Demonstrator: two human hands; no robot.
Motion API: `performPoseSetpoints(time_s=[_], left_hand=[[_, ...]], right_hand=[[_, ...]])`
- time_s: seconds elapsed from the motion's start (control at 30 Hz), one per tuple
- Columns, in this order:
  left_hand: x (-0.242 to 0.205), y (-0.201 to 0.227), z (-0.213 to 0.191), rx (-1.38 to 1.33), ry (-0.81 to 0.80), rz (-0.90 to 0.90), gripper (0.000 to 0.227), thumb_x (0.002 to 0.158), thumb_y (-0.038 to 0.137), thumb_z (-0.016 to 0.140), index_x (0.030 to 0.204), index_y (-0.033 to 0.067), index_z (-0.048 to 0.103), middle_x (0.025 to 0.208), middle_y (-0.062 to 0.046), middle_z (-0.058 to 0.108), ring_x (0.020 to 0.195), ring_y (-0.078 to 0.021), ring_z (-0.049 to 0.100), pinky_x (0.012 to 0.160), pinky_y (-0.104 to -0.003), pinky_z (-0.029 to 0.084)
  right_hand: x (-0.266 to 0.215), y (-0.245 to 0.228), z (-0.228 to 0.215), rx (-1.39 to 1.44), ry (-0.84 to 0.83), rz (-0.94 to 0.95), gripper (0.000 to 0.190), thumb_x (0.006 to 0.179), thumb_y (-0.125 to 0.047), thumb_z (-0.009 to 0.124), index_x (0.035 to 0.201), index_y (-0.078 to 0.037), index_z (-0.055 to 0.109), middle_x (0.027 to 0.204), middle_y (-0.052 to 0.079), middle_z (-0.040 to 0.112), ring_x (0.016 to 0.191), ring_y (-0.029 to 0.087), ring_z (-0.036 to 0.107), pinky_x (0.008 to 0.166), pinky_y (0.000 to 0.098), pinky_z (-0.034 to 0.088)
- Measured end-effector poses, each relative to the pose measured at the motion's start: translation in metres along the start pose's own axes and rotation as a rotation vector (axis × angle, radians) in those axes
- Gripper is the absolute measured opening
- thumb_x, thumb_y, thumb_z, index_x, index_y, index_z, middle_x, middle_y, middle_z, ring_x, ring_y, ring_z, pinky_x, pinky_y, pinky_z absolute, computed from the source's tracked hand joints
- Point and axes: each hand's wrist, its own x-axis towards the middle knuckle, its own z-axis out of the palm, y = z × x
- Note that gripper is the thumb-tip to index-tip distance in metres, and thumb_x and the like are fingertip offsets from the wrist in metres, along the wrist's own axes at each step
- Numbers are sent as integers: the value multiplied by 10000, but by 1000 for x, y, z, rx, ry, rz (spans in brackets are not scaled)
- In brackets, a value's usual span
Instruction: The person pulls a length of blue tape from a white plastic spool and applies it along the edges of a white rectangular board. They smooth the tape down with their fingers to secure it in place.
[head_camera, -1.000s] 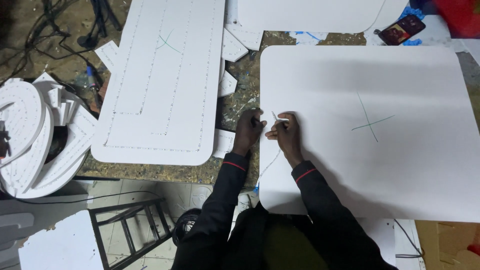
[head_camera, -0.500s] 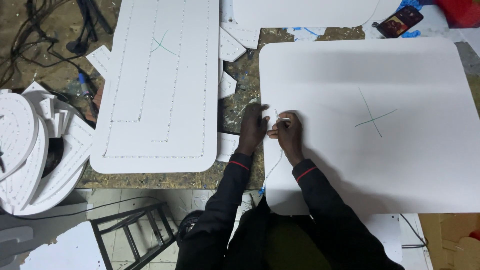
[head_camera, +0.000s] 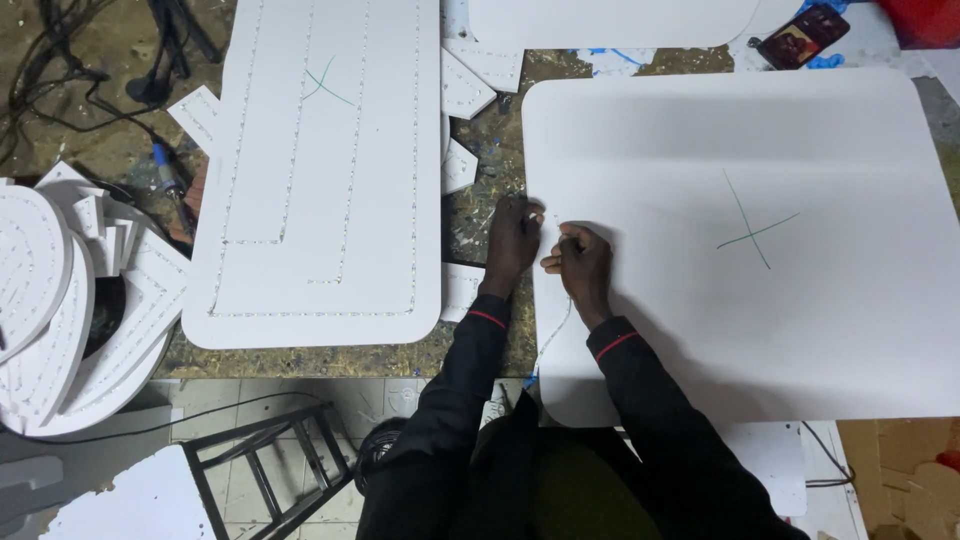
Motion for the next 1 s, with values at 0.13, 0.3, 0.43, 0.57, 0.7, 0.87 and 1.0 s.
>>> performPoseSetpoints(time_s=[0.13,0.3,0.43,0.57,0.7,0.87,1.0], left_hand=[[24,-16,8,19,-70,-26,41,1030,209,783,1031,190,820,1073,-126,685,1078,-437,774,989,-536,592],[33,-20,15,11,-132,-74,73,938,184,866,986,136,839,997,-182,722,1056,-496,759,985,-580,593],[31,-31,12,-3,-128,-96,67,974,228,875,1038,217,859,1033,-111,755,1109,-426,779,1040,-521,603],[8,27,-25,145,-291,-144,257,1053,192,759,1305,190,807,1273,-195,775,1288,-453,736,1132,-570,578],[-10,61,-39,381,-450,-113,461,1073,80,654,1517,175,735,1398,-195,756,1305,-458,743,1101,-557,629],[-5,38,-20,472,-509,3,741,919,158,889,1622,157,653,1501,-197,667,1385,-481,666,1126,-597,628],[-1,45,-22,519,-508,164,734,865,104,897,1569,178,702,1396,-153,640,1318,-491,678,1092,-610,657]], right_hand=[[-1,5,1,-18,-7,-22,415,1081,-103,551,1404,138,651,971,266,732,856,345,847,713,420,764],[-5,6,1,13,7,-74,437,1112,-111,543,1440,164,631,974,290,730,865,373,848,717,428,764],[-6,4,2,17,11,-64,434,1124,-108,529,1441,170,631,972,278,738,848,356,847,711,409,763],[-2,10,2,22,4,-73,448,1129,-112,554,1452,191,617,962,312,736,839,381,844,707,439,762],[4,11,5,13,20,-58,431,1131,-103,561,1442,185,639,953,328,741,826,399,839,714,477,765],[2,10,4,-10,24,-85,433,1120,-112,581,1439,171,658,954,330,751,805,382,839,685,466,764],[5,21,3,-8,25,-92,417,1111,-86,575,1434,160,672,953,331,753,801,388,837,693,472,761]])
